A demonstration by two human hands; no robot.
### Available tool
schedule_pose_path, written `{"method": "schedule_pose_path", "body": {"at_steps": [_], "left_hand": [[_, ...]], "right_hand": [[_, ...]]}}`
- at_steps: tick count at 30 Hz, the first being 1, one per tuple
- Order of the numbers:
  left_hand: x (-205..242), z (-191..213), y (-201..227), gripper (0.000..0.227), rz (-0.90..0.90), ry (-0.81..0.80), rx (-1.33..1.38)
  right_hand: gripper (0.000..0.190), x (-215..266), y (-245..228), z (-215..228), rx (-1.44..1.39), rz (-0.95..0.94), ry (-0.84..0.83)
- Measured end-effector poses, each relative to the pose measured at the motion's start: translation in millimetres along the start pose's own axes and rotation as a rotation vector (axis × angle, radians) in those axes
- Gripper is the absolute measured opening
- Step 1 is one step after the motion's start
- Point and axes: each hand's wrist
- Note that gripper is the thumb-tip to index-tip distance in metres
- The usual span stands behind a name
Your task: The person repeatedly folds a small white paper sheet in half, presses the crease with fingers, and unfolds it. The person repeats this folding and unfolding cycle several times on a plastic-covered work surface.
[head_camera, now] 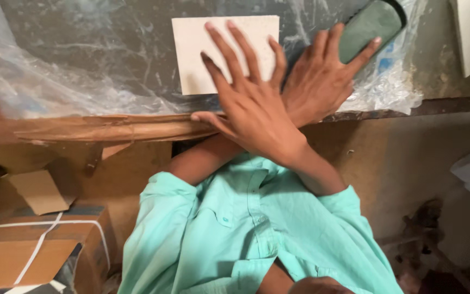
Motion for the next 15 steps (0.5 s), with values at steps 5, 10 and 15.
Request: {"method": "schedule_pose_path", "body": {"at_steps": [5,10,15], "left_hand": [[45.3,48.9,-97.0,0.069,0.275,-0.103,0.130],[118.6,115.9,-211.8,0.056,0.655,0.074,-0.208],[124.3,146.1,-218.2,0.060,0.583,0.095,-0.288]], "right_hand": [[0.058,29.7,21.6,14.0,-0.093,-0.489,0.252],[0.053,46.0,36.9,-0.3,-0.281,-0.645,0.146],[0.042,48.9,39.5,-9.7,-0.407,-0.621,0.204]]}}
Point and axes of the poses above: each hand's wrist, its own x-axis away from the middle knuckle, its own z-axis out of the back of the hand, y = z × x, and after that the axes turned 7 degrees about y, right-handed
